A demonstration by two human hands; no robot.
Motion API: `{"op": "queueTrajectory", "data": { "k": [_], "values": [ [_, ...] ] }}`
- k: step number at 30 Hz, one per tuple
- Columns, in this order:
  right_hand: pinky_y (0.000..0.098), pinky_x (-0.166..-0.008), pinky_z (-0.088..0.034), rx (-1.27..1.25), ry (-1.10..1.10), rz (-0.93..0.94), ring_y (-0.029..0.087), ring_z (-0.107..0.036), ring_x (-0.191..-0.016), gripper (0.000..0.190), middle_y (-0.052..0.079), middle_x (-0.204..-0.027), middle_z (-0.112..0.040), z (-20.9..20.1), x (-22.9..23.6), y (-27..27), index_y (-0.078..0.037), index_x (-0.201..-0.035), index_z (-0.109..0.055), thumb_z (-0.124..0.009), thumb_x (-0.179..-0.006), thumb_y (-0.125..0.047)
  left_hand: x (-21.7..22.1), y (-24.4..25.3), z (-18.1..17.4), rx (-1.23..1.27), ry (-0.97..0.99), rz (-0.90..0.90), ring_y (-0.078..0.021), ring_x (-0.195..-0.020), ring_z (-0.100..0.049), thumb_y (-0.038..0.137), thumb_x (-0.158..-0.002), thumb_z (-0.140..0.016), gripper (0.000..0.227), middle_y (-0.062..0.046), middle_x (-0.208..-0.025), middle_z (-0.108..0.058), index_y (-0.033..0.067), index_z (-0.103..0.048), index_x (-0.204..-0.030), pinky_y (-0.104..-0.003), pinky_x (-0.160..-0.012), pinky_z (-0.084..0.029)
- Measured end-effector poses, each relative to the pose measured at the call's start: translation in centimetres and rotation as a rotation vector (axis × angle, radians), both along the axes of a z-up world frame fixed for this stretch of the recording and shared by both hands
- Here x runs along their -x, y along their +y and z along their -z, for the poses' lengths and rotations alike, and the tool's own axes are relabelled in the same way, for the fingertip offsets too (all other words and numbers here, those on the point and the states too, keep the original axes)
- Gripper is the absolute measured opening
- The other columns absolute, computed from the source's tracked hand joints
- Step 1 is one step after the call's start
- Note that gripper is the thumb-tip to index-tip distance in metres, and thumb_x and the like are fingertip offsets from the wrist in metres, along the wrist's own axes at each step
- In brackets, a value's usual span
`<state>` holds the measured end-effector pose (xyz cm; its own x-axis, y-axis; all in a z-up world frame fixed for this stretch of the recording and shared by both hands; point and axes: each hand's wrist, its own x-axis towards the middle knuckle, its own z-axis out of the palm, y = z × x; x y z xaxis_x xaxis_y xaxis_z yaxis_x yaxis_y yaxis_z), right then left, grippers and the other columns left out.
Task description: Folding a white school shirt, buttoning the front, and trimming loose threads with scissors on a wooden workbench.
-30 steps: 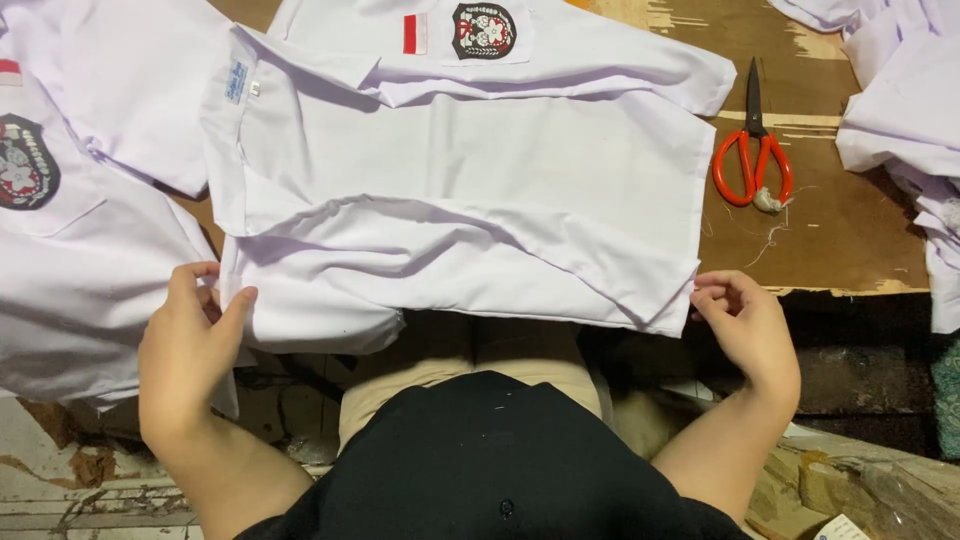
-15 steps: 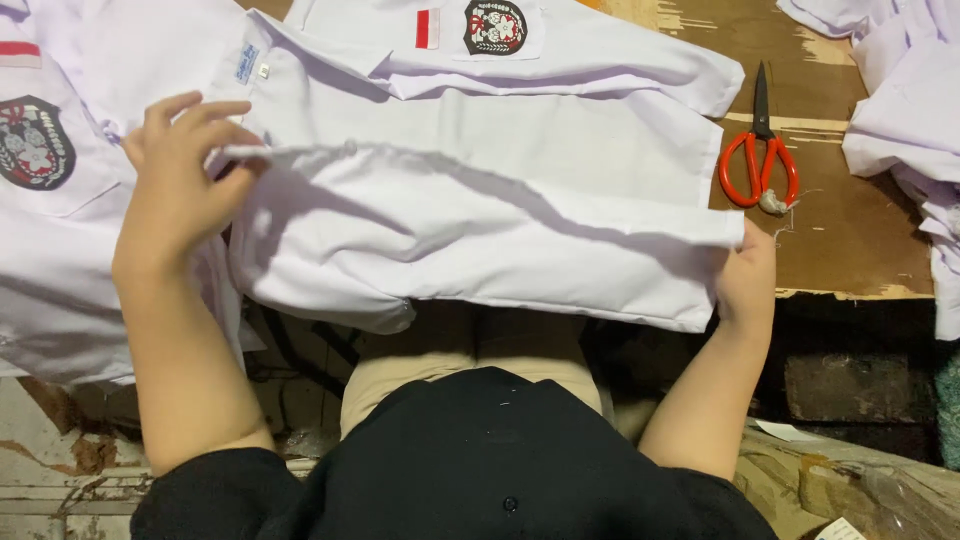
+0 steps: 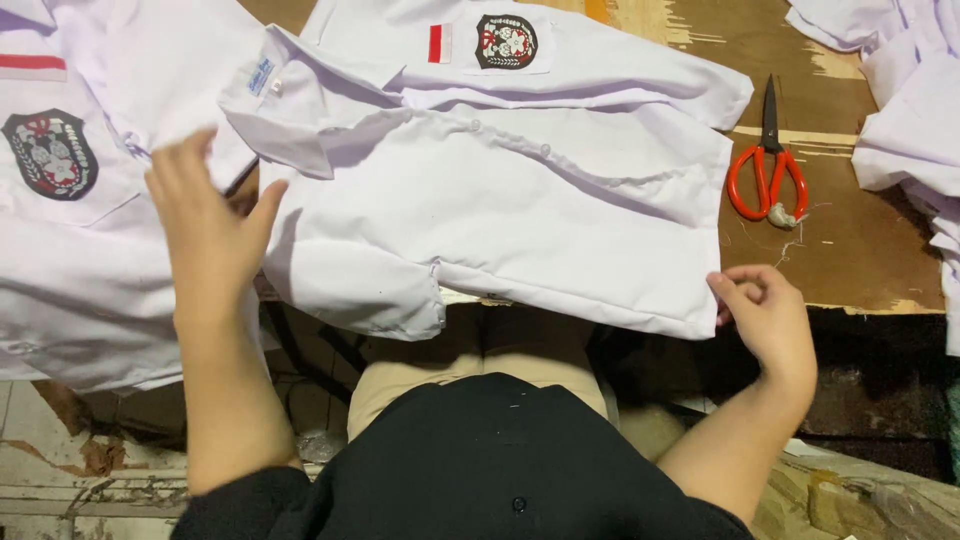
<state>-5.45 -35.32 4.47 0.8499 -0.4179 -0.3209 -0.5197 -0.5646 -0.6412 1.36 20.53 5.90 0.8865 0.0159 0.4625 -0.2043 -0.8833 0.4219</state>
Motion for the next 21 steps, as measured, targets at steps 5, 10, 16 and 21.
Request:
{"op": "queueTrajectory", "data": {
  "k": [5, 10, 16, 21],
  "values": [
    [0.0309, -0.070, -0.037, -0.039, 0.138, -0.064, 0.017, -0.048, -0.068, 0.027, 0.004, -0.076, -0.059, -0.5, 2.4, 0.3, -0.005, -0.093, -0.075, -0.071, -0.099, -0.031, 3.9, -1.0, 1.9, 0.252, 0.547, -0.409, -0.0290, -0.082, -0.062, 0.048, -0.101, -0.065, 0.046, -0.007, -0.086, -0.063, 0.0044, -0.060, -0.112, -0.044, -0.074, -0.046],
    [0.0277, -0.071, -0.030, -0.093, -0.043, -0.173, 0.012, -0.039, -0.070, 0.037, -0.003, -0.070, -0.042, 0.9, 2.7, -0.6, -0.010, -0.073, -0.053, -0.068, -0.102, -0.027, 2.8, -0.8, 4.2, 0.164, 0.560, -0.413, -0.0385, -0.082, -0.061, 0.045, -0.106, -0.056, 0.040, -0.011, -0.084, -0.065, 0.0065, -0.065, -0.100, -0.051, -0.070, -0.044],
    [0.0219, -0.041, -0.027, -0.583, -0.342, 0.013, 0.006, -0.024, -0.048, 0.014, -0.006, -0.059, -0.026, 3.4, 4.2, -3.5, -0.001, -0.098, -0.059, -0.064, -0.103, -0.014, 4.0, 0.4, 3.8, 0.673, 0.338, -0.307, -0.0118, -0.091, -0.058, 0.025, -0.108, -0.053, 0.023, -0.001, -0.100, -0.066, 0.0073, -0.067, -0.115, -0.027, -0.080, -0.046],
    [0.0335, -0.058, -0.056, -0.383, -0.095, -0.262, 0.027, -0.067, -0.046, 0.015, 0.024, -0.086, -0.082, 2.2, 6.9, -4.8, 0.008, -0.099, -0.074, -0.072, -0.086, -0.001, 6.5, 1.9, 5.4, 0.659, 0.382, -0.339, -0.0133, -0.093, -0.054, 0.023, -0.112, -0.047, 0.021, 0.000, -0.102, -0.063, 0.0084, -0.061, -0.116, -0.030, -0.081, -0.042]
  ]
}}
